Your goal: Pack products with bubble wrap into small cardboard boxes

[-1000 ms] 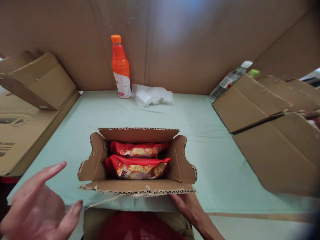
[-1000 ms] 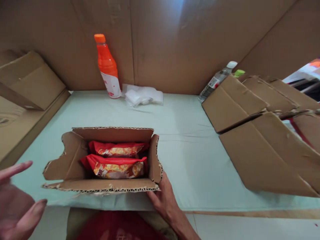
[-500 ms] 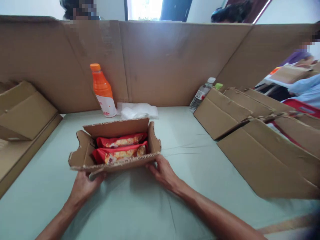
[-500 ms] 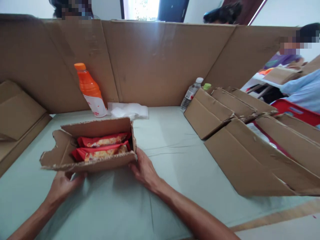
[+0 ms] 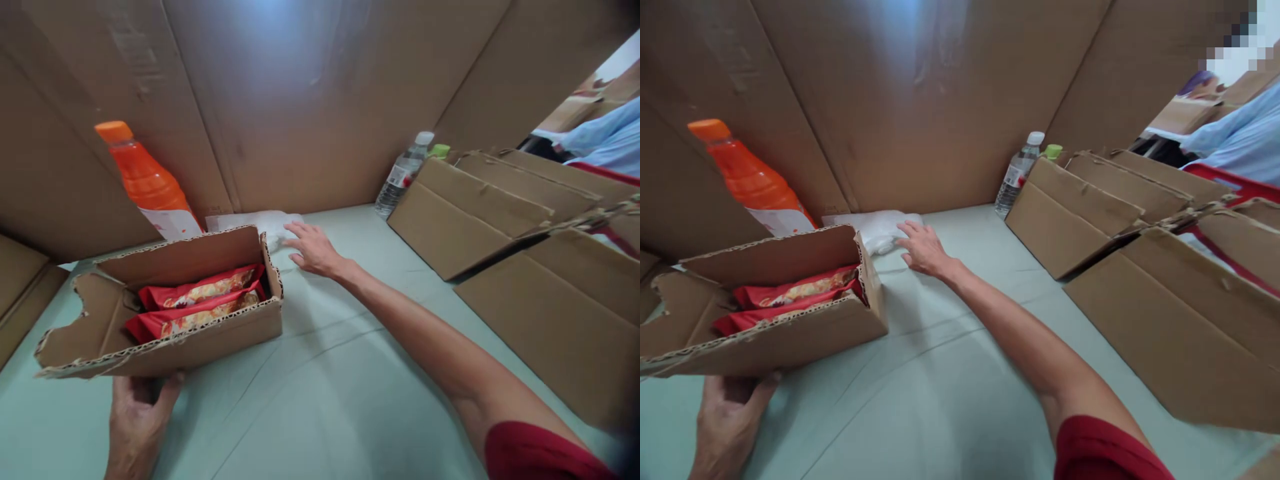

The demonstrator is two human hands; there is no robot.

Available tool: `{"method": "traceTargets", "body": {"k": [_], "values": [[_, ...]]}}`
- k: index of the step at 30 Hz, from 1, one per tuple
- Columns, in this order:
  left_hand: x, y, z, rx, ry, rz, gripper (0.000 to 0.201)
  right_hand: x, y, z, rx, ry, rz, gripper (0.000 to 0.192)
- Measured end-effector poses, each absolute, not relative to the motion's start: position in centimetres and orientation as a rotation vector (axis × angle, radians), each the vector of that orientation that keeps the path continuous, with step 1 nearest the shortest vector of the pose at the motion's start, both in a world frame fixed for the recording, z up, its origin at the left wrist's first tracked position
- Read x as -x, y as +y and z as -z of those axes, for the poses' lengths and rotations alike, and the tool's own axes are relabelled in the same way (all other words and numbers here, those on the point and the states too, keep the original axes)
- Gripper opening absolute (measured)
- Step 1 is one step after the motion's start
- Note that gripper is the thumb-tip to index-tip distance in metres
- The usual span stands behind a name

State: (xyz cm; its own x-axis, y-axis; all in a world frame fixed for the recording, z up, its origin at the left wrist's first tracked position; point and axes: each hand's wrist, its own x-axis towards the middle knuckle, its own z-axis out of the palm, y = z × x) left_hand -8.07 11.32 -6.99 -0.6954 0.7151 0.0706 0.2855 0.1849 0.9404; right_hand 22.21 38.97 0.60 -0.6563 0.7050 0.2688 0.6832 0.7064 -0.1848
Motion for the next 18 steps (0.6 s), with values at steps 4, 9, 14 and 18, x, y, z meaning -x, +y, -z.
{"method": "traceTargets", "body": {"k": [4,9,14,18], "values": [[8.4,11.6,7.2,-0.892,2.085,-1.526,0.069,-21.1,40.6,-2.4,1.097,-2.644,0.031,0.04],[8.2,12.0,7.1,-0.905,1.971,-1.587,0.072,-24.1,34.4,-6.0,1.022,-2.484,0.336,0.023],[7.4,12.1,5.8,-1.035,1.994,-1.57,0.062,-27.7,23.8,-6.8,0.931,-2.605,0.453,0.032],[7.1,12.3,5.0,-1.139,1.919,-1.586,0.066,-27.7,17.0,-4.4,0.908,-2.737,0.268,0.029]]}}
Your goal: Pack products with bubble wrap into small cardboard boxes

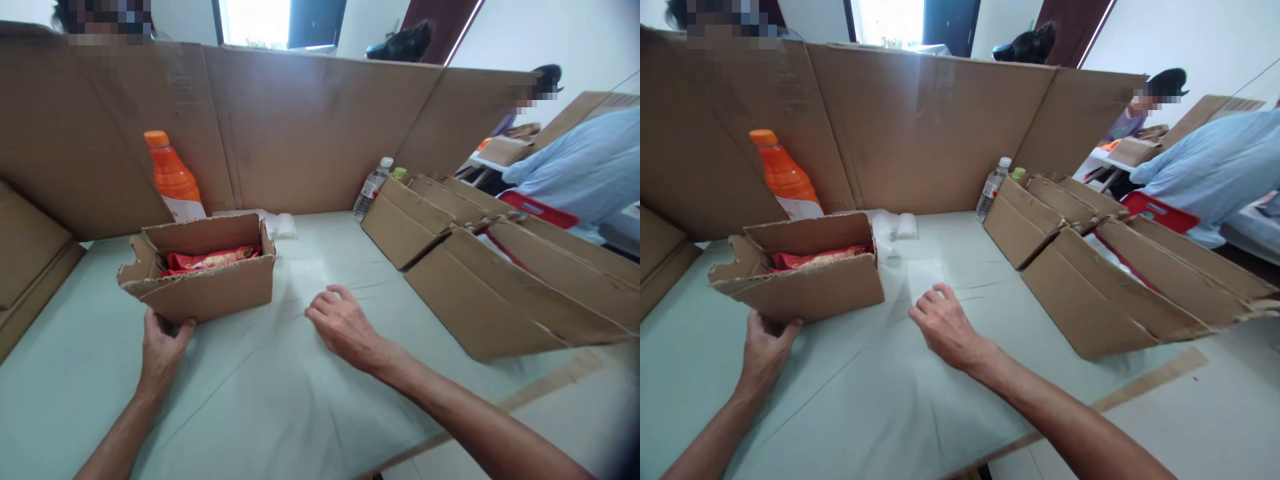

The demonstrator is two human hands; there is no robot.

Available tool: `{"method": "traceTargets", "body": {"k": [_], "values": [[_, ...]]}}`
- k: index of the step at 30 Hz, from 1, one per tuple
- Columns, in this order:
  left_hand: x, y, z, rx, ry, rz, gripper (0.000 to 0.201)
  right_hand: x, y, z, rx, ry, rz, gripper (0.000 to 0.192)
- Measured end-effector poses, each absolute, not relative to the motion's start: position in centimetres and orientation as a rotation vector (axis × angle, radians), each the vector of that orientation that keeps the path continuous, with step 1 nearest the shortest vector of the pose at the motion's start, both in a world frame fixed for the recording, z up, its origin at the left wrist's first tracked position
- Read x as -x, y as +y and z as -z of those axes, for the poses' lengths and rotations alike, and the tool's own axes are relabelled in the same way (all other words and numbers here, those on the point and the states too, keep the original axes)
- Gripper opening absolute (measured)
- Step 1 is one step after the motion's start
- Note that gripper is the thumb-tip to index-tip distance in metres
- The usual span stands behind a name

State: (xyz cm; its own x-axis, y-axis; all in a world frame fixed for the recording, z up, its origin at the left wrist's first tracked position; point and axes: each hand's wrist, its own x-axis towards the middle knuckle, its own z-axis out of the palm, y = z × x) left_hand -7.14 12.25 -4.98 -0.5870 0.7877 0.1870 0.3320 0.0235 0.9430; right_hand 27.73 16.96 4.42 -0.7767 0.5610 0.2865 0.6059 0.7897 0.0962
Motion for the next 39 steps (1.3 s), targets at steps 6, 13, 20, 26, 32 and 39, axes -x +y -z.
{"method": "traceTargets", "body": {"k": [6,13,20,26,32,39], "values": [[5.8,8.3,2.2,-1.327,2.164,-1.568,0.088,-26.1,11.2,-2.6,0.863,-2.863,-0.288,0.023],[-2.4,0.1,1.5,-2.065,1.634,-1.186,0.067,-24.7,10.9,-3.1,0.832,-2.751,-0.883,0.032],[-7.6,3.0,3.3,-1.569,1.562,-0.991,0.073,-25.5,11.9,-2.1,0.906,-2.337,-1.232,0.024],[-7.3,4.7,2.5,-1.423,1.653,-0.921,0.072,-30.3,8.1,-1.8,0.932,-2.104,-0.479,0.017],[-7.4,5.5,2.2,-1.533,1.79,-0.757,0.071,-29.8,6.9,1.9,0.819,-2.571,-0.247,0.033],[-6.7,4.1,2.2,-2.044,1.864,-0.985,0.057,-29.4,9.2,3.4,0.774,-2.575,-0.256,0.028]]}}
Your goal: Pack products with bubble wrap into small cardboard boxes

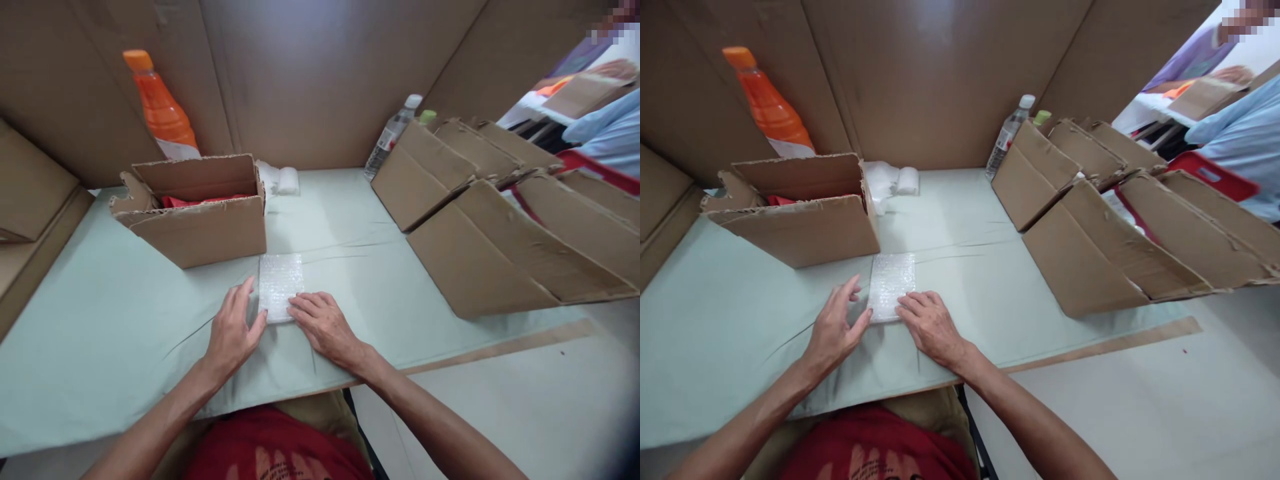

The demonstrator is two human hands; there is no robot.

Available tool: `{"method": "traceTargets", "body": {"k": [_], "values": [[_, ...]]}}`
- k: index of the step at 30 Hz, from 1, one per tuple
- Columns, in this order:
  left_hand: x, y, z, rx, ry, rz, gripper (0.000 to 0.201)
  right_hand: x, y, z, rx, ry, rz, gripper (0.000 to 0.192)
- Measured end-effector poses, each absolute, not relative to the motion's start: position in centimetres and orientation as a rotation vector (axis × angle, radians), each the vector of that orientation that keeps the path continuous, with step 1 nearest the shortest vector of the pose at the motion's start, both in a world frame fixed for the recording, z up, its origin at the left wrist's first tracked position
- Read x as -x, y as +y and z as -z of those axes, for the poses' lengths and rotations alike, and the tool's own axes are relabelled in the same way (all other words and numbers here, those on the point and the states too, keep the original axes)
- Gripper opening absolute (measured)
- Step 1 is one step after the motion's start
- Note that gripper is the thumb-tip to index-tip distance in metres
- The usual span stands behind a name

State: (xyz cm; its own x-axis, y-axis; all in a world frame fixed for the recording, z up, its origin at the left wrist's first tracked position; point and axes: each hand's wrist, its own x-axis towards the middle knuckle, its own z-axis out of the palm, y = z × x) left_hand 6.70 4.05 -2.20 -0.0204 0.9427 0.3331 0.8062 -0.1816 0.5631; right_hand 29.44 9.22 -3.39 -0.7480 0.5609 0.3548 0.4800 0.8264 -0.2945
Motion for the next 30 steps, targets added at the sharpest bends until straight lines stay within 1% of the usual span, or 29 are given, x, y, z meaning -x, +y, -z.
{"method": "traceTargets", "body": {"k": [3,5,7,9,12,14,17,19,21,23,26,28,29,30], "values": [[-6.6,2.6,2.0,-2.384,1.645,-0.988,0.051,-29.6,8.9,2.8,0.812,-2.508,-0.428,0.026],[-6.6,1.7,2.1,-2.355,1.565,-0.925,0.051,-29.7,8.5,2.3,0.867,-2.471,-0.581,0.025],[-6.6,1.2,2.1,-2.211,1.582,-0.908,0.049,-29.8,8.0,1.9,0.896,-2.461,-0.681,0.025],[-6.7,1.3,2.2,-2.093,1.637,-0.879,0.048,-29.8,7.3,1.5,0.922,-2.465,-0.604,0.024],[-7.1,2.2,2.3,-2.068,1.744,-0.784,0.047,-29.6,6.1,0.6,0.953,-2.459,-0.283,0.021],[-7.3,3.0,2.4,-2.132,1.811,-0.727,0.045,-29.4,5.4,0.1,0.929,-2.516,-0.17,0.021],[-7.4,3.5,2.5,-2.228,1.863,-0.768,0.041,-29.0,5.3,0.4,0.913,-2.65,-0.143,0.027],[-7.2,3.0,2.4,-2.178,1.848,-0.908,0.04,-28.8,5.7,1.0,0.937,-2.644,-0.194,0.023],[-6.9,1.7,2.4,-1.965,1.817,-1.067,0.042,-28.8,6.2,1.6,0.962,-2.528,-0.354,0.02],[-7.0,0.3,2.3,-1.566,1.758,-1.159,0.05,-28.8,6.4,1.9,1.033,-2.339,-0.609,0.02],[-8.0,-1.3,2.0,-0.885,1.513,-1.201,0.07,-28.6,5.9,1.7,1.174,-2.039,-1.06,0.021],[-9.0,-1.4,1.7,-0.603,1.353,-1.244,0.083,-28.4,5.5,1.5,1.183,-1.917,-1.313,0.022],[-9.4,-1.3,1.5,-0.528,1.314,-1.262,0.087,-28.3,5.3,1.3,1.155,-1.906,-1.379,0.022],[-9.7,-1.1,1.4,-0.493,1.302,-1.273,0.088,-28.4,5.1,1.2,1.125,-1.925,-1.377,0.022]]}}
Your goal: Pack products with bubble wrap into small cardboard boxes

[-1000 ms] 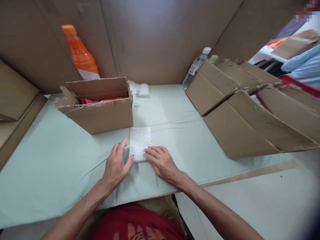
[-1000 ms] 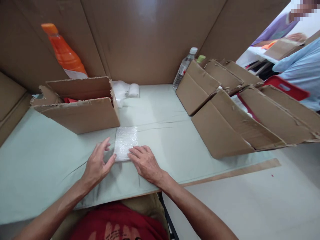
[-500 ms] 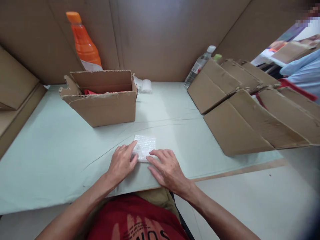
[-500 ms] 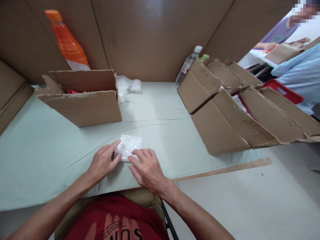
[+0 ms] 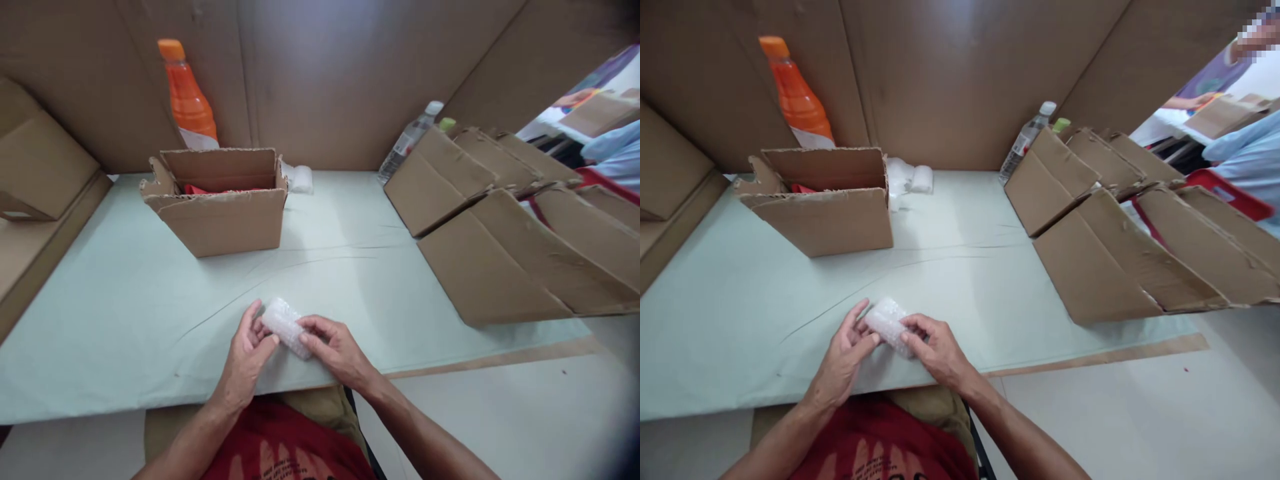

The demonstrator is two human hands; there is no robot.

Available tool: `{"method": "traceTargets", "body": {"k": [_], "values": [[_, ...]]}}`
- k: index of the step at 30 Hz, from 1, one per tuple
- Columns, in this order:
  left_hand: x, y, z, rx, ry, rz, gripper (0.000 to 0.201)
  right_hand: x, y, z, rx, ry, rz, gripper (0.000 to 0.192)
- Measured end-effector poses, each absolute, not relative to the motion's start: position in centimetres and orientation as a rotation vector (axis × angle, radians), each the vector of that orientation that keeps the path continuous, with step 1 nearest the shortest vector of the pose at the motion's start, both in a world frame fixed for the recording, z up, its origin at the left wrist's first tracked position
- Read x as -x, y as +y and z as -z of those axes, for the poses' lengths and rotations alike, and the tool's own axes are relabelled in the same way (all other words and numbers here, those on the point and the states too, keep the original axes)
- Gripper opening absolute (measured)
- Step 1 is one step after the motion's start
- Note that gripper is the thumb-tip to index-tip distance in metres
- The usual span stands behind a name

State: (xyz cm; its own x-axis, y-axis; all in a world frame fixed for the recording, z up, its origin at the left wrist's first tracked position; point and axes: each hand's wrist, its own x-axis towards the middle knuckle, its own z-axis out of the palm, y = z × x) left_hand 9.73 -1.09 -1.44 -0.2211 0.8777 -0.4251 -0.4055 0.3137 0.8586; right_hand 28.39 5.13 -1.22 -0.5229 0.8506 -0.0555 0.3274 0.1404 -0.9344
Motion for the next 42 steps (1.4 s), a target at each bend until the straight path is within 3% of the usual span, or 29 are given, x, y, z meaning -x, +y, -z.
{"method": "traceTargets", "body": {"k": [2,4,6,10,15,18,23,25,30,34,38,42], "values": [[-10.2,-0.8,1.4,-0.528,1.333,-1.268,0.082,-28.7,5.2,0.9,1.1,-1.995,-1.213,0.027],[-10.4,-0.7,1.6,-0.673,1.377,-1.261,0.074,-29.0,5.6,0.6,1.102,-2.035,-1.056,0.052],[-10.3,-0.9,1.7,-0.872,1.384,-1.248,0.067,-29.1,6.1,0.1,1.078,-2.064,-1.134,0.065],[-8.2,0.2,0.2,-1.421,1.471,-1.202,0.055,-28.7,7.2,-0.4,0.976,-2.089,-1.348,0.012],[-0.7,6.3,-6.2,-2.449,1.889,-1.458,0.059,-29.9,9.3,-1.5,0.99,-1.991,-0.904,0.012],[3.0,10.3,-8.5,-2.723,2.095,-1.346,0.052,-31.0,10.7,-3.2,1.012,-1.998,-0.724,0.017],[3.8,11.1,-8.0,-2.83,2.004,-1.403,0.027,-31.7,12.8,-7.5,0.976,-1.988,-0.507,0.011],[3.2,9.0,-7.7,-2.825,1.931,-1.431,0.026,-31.6,13.2,-9.4,0.979,-1.987,-0.411,0.005],[2.0,1.3,-8.2,-2.782,1.869,-1.244,0.034,-29.8,12.8,-14.2,0.872,-2.073,-0.207,0.016],[1.7,-2.7,-8.3,-2.742,1.861,-1.169,0.033,-26.0,12.4,-17.3,0.647,-2.289,-0.197,0.006],[1.4,-3.4,-7.8,-2.718,1.845,-1.204,0.031,-21.4,13.4,-18.2,0.578,-2.723,-0.257,0.029],[1.4,-2.9,-7.8,-2.694,1.82,-1.298,0.031,-17.1,15.0,-15.7,0.481,-3.063,-0.275,0.036]]}}
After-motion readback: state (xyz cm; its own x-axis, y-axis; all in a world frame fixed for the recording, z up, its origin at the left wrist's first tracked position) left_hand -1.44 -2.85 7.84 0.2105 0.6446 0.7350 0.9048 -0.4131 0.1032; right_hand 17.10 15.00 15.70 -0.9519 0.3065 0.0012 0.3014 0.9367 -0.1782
